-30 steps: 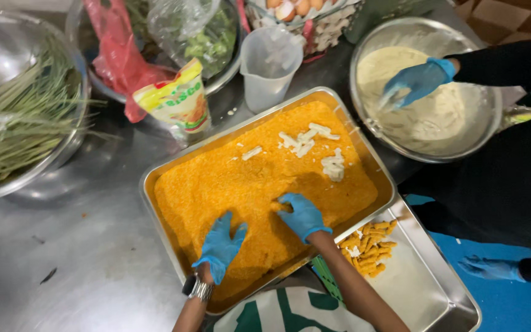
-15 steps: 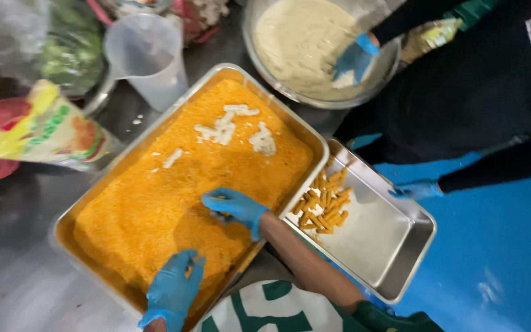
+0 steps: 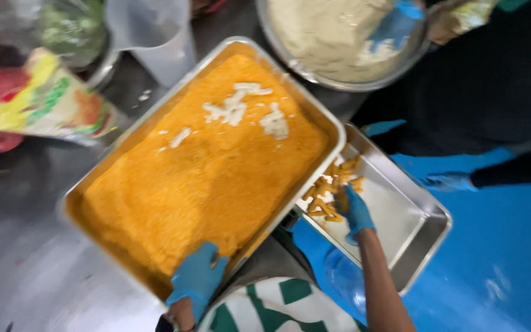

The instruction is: The person takes pieces of food and presses and rolls them in a large tray of orange breadcrumbs to coat them, then places the coated pieces onto a side tray. Another person nearby coats food pieces in a bowl of batter.

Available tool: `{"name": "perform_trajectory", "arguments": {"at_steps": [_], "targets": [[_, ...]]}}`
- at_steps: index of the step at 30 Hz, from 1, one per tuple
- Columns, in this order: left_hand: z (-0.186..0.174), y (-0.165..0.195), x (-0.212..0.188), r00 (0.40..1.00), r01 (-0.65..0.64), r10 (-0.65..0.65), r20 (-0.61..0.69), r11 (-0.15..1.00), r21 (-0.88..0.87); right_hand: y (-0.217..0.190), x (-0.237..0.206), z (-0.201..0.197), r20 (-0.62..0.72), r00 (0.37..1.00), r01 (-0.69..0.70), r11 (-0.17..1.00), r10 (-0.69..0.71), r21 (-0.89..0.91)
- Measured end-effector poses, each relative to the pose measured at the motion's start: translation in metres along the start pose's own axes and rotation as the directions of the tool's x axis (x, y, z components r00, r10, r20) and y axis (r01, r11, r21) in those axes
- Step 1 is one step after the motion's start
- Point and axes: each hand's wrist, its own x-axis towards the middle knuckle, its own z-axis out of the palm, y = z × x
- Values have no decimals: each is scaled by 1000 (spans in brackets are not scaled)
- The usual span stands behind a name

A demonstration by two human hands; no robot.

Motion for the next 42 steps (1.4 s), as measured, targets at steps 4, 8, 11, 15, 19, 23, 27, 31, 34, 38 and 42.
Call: {"name": "perform_trajectory", "arguments": {"at_steps": [4,8,11,15,19,23,27,31,34,38,42], "targets": [[10,3,-3,999,-37,34,-27,993,-111,9,17,-8,-224,892,202,788,-394,-582],[20,12,-6,965,-213,183,-185,965,-155,-29,-35,51,-11,681,603,569,-732,-560],[20,26,-4,987,-135,96,-132,936,-326,-31,-87,134,533,607,792,505,-590,-343],[21,40,13,999,11,-23,-28,934,-356,-20,-92,227,556,829,554,222,-56,-803],[28,19,34,997,-63,35,-64,860,-506,-15,-71,245,576,813,486,640,-81,-595],[30,-25,58,954,-283,18,-299,383,-879,-11,-65,242,510,839,528,506,-190,-681],[30,-60,80,979,-199,-72,-190,-160,-967,7,-66,261,464,878,463,443,-115,-767],[37,-74,93,975,-202,-80,-205,50,-978,16,-64,275,634,760,525,708,-142,-472],[40,-68,96,934,-282,-128,-334,315,-907,7,-65,275,530,824,535,580,-199,-614],[26,-41,89,921,-352,-102,-375,191,-916,-20,-79,279,491,865,93,931,99,-352],[-3,-17,53,859,-482,47,-510,410,-774,-32,-99,288,533,846,123,958,35,-257]]}}
